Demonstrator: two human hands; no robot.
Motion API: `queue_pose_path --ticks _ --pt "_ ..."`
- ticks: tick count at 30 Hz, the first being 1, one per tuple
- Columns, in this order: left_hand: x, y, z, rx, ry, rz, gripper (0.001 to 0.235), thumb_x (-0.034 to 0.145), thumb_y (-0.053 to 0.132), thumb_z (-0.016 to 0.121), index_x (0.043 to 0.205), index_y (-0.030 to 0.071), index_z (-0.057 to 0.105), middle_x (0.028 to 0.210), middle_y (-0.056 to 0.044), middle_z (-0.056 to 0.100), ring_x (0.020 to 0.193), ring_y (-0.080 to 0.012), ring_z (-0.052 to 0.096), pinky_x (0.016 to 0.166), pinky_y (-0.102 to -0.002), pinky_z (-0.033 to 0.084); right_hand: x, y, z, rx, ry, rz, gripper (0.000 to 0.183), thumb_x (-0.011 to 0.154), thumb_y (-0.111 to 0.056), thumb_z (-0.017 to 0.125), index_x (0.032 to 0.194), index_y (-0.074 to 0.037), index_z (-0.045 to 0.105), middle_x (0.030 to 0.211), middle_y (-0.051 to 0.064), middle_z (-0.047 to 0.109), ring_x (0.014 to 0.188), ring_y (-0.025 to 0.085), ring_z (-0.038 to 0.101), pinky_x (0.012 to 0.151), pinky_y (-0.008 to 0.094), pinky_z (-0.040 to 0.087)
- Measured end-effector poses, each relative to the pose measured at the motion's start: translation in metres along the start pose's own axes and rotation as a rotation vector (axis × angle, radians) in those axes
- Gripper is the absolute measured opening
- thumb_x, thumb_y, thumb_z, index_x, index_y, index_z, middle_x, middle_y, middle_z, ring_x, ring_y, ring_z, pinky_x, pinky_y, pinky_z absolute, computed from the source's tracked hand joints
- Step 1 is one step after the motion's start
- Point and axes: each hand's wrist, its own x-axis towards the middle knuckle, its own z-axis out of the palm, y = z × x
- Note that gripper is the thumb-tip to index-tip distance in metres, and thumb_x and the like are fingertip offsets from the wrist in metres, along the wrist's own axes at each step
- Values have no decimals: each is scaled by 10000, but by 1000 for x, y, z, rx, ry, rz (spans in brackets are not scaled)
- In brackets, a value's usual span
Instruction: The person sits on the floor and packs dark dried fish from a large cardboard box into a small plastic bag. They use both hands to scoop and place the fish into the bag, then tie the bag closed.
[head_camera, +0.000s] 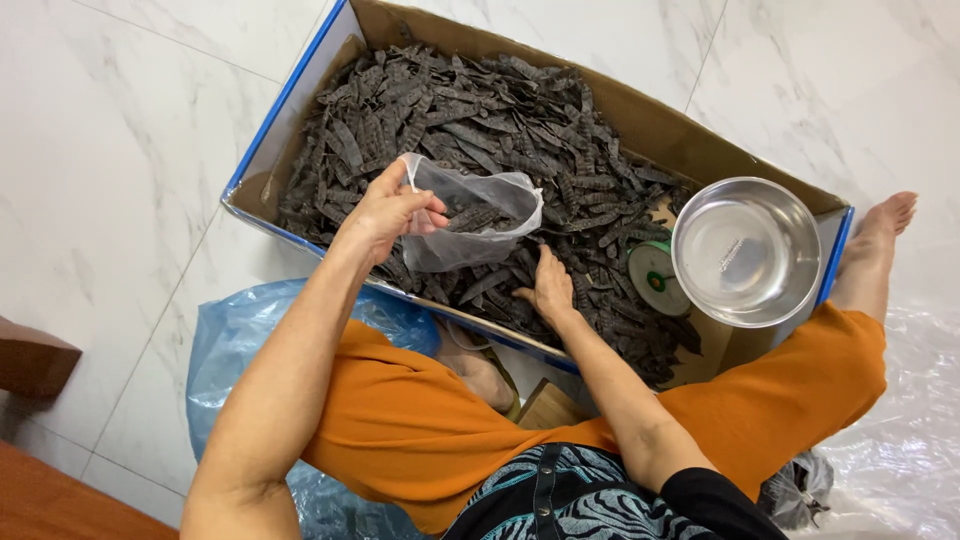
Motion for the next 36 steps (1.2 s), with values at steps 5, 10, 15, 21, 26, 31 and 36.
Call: queue_pose_path --ticks 5,10,15,21,26,31,36 --pt "-1 -2 -6 12 -4 1 858 977 46 562 1636 61 13 941 -168 730 793 -255 755 631 -323 607 -14 38 14 103 7 27 492 814 -74 802 1271 -92 621 1246 192 628 1142 418 605 943 491 513" --pt "-2 -3 -8 2 6 -2 861 974 37 560 1629 54 2 947 -179 727 793 -257 759 633 -318 620 -15 72 7 380 89 96 334 897 -78 751 1212 -57 641 1115 159 744 1030 309 721 885 420 556" --pt "-1 -3 -6 25 5 -6 849 975 37 551 1627 51 8 946 -181 729 787 -252 761 614 -310 621 -13 63 -59 734 235 82 239 930 -46 710 1155 -16 639 1099 131 772 1034 231 747 925 374 580" --pt "-3 -5 -7 35 -12 5 829 977 43 544 1633 52 38 945 -179 723 772 -251 757 599 -304 610 -6 -23 -178 1262 161 -65 205 968 -53 655 1169 -59 612 1098 119 736 1049 272 721 949 461 610" --pt "-4 -5 -7 39 -1 -14 832 979 38 528 1624 47 3 934 -189 722 756 -250 754 592 -304 606 28 -94 -218 1581 105 -357 216 995 -71 679 1201 -58 616 1147 131 712 1150 299 709 1018 491 586" --pt "-5 -6 -8 45 -10 -29 826 989 38 529 1625 50 1 904 -180 718 724 -243 740 566 -301 593 66 -155 -194 1666 187 -500 223 1011 -90 702 1215 -63 616 1165 142 714 1162 298 694 1040 497 583" --pt "4 -16 -15 -18 -53 -17 800 995 43 524 1639 81 50 863 -163 716 696 -228 735 537 -289 573 66 -180 -150 1482 171 -513 239 994 -103 695 1208 -77 591 1156 117 715 1134 246 686 1003 419 575"
